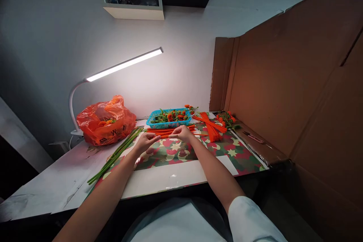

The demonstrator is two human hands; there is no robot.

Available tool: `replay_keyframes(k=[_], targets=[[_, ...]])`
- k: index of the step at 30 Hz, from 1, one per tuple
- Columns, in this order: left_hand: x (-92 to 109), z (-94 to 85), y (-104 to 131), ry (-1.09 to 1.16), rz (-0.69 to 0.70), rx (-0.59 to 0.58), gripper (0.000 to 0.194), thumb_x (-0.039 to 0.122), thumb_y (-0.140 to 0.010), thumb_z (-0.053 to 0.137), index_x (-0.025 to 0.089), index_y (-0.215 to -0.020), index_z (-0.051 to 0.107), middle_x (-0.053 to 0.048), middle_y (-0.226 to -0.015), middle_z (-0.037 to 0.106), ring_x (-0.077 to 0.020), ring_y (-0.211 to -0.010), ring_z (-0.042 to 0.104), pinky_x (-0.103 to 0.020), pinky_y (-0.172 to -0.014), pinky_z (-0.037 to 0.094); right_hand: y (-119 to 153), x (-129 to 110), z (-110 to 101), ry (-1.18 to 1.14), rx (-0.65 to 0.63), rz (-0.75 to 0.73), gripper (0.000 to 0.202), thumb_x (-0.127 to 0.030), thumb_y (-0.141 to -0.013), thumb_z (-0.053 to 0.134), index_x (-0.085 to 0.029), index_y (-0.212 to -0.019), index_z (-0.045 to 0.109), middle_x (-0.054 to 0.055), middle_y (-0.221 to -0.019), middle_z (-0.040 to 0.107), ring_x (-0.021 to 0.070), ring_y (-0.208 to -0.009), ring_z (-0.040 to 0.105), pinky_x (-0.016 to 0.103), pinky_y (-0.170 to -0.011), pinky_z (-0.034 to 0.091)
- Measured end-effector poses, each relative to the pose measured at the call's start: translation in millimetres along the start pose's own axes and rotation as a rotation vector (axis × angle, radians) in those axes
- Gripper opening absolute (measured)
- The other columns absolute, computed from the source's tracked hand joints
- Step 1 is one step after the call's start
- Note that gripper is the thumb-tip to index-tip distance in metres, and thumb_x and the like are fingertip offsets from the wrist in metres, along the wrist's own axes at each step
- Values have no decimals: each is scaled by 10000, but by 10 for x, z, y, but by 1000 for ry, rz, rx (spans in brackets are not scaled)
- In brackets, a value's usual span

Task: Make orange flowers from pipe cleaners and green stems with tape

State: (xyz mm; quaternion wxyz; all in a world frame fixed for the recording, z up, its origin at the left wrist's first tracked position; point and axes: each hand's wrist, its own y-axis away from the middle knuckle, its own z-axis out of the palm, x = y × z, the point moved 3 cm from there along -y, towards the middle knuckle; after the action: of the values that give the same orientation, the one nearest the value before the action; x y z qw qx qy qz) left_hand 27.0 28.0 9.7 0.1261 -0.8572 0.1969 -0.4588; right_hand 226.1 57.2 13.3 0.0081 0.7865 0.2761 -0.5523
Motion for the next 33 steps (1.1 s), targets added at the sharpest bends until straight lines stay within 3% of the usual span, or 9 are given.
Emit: replay_keyframes(k=[4, 6, 11, 17, 22, 28, 33], targets=[[-66, 47, 9, -70, -39, -160, 517, 586, -658, 602, 171, -462, 365, 61, -481, 237, -67, -475, 208, -228, -457, 136, 22, 62, -31, 187, -44, 5, 369, -495, -561, 743, -134, -635, 727, 50, -585, 650, 145, -600, 538, 266, -598, 359], [-81, 61, 12, -120, -59, -174, 527, 591, -640, 620, 173, -460, 355, 65, -476, 232, -67, -470, 197, -231, -452, 126, 29, 61, -16, 319, -18, -7, 317, -469, -594, 737, -153, -622, 730, 42, -573, 652, 149, -619, 545, 288, -663, 353], [-59, 76, 13, -222, -77, -2, 542, 613, -647, 601, 176, -437, 357, 60, -427, 267, -76, -451, 219, -239, -451, 131, 47, 4, 14, 585, 208, -94, 211, -402, -717, 682, -223, -611, 718, 38, -633, 676, 204, -795, 539, 370, -822, 265], [-79, 141, -10, -163, -133, 136, 547, 630, -688, 549, 187, -439, 348, 54, -422, 259, -85, -436, 229, -247, -453, 149, 90, -96, 76, 764, 368, -207, 271, -381, -845, 568, -214, -671, 693, 57, -696, 688, 209, -812, 478, 397, -847, 190], [-121, 139, -47, -138, -218, 245, 583, 678, -704, 485, 198, -448, 275, 50, -439, 232, -84, -440, 227, -248, -453, 167, 113, -171, 119, 758, 430, -243, 262, -333, -877, 519, -203, -735, 696, 59, -714, 686, 204, -815, 483, 387, -852, 182], [-208, 130, -26, -16, -311, 230, 609, 729, -672, 490, 212, -484, 228, 62, -443, 178, -74, -430, 166, -257, -428, 123, 108, -157, 130, 582, 323, -253, 205, -292, -859, 542, -223, -804, 726, 50, -873, 714, 190, -831, 513, 358, -829, 238], [-227, 127, -18, 103, -355, 204, 601, 722, -652, 528, 215, -495, 244, 73, -421, 176, -65, -402, 171, -258, -419, 105, 59, -108, 127, 409, 295, -261, 201, -354, -839, 573, -250, -854, 744, 52, -796, 703, 198, -809, 523, 368, -859, 297]])
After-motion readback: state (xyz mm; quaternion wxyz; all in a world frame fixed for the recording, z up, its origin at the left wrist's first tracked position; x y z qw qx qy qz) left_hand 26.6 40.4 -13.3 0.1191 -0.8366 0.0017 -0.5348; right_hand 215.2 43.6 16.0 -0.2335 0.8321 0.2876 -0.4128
